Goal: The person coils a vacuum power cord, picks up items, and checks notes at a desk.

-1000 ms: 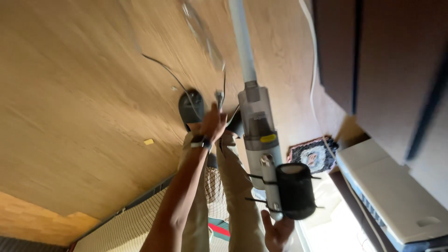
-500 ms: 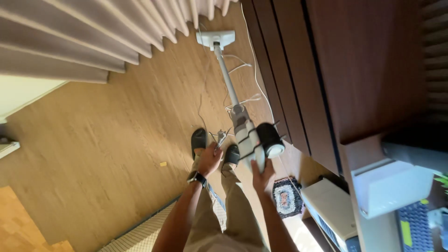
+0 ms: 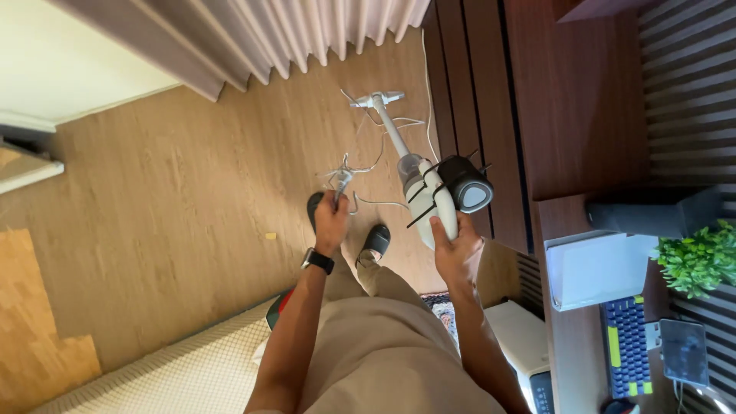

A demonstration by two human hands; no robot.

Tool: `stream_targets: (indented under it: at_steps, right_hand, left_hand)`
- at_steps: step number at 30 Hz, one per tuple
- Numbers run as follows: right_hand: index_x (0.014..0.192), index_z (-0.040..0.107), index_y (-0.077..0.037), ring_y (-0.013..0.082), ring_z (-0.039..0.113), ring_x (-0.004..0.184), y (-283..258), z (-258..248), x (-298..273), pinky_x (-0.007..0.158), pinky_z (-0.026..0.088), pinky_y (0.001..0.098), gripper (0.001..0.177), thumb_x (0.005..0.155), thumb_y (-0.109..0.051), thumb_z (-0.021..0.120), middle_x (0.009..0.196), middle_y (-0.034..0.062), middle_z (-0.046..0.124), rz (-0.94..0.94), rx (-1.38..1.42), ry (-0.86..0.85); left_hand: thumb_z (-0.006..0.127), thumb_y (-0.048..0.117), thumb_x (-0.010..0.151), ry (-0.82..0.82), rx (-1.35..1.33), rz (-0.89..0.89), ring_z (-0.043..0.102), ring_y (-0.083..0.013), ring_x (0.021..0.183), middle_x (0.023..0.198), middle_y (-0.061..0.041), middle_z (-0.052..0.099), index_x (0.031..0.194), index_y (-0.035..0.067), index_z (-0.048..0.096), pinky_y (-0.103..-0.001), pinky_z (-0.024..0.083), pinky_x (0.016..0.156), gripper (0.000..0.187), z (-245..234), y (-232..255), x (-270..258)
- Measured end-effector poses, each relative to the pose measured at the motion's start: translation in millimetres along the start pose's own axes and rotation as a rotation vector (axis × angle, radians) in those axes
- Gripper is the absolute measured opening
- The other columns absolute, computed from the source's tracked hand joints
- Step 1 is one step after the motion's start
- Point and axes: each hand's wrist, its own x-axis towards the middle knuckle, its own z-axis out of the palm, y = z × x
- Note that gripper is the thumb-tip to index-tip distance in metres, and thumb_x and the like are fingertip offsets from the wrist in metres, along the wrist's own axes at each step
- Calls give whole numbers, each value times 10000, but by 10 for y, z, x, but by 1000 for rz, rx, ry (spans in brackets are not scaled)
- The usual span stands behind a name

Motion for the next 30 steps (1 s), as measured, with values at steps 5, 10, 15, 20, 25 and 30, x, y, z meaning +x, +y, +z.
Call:
stream_targets:
  at_steps: [5,10,15,20,25,30]
  right_hand:
    - [1070,705,21,213,736,691,-190,-17,-91,635,556,352,358,893,-281,781,823,170,748,-62,26,-81]
    - [1101,714,17,203,736,747,-463,170,-128,669,560,352,352,893,-260,771,862,161,760,-139,55,-246]
    - [1086,718,22,200,729,757,-1157,439,-257,691,554,351,329,888,-235,774,863,160,757,-284,8,-393]
    - [1073,725,31,189,717,773,-1814,923,-389,708,546,346,312,894,-218,778,883,156,757,-452,4,-523]
    - [1081,706,49,169,686,791,-2268,1548,-672,719,538,334,326,903,-213,779,900,145,746,-596,54,-677]
    - [1078,707,52,168,671,772,-2795,2203,-1176,716,530,335,323,900,-208,780,882,148,736,-711,42,-791]
  left_hand:
    - [575,162,1001,203,-217,-7,465,-107,615,674,-18,516,894,4,583,-312,391,542,191,-464,2,-301]
    - [548,158,1027,354,-422,-84,411,-55,620,698,33,488,893,34,554,-266,335,525,184,-1121,270,-532]
    - [542,162,1058,565,-500,-15,404,-36,643,729,49,487,895,55,534,-239,332,547,195,-1958,418,-767]
    - [537,153,1057,764,-574,20,391,-27,635,729,58,477,921,68,538,-226,310,539,161,-2905,350,-994]
    - [530,130,1079,956,-545,145,421,-30,664,761,58,495,947,60,538,-227,338,573,149,-3665,59,-1188]
    - [540,127,1075,1128,-576,139,406,-29,645,739,60,483,938,59,533,-227,323,556,153,-4353,-125,-1530]
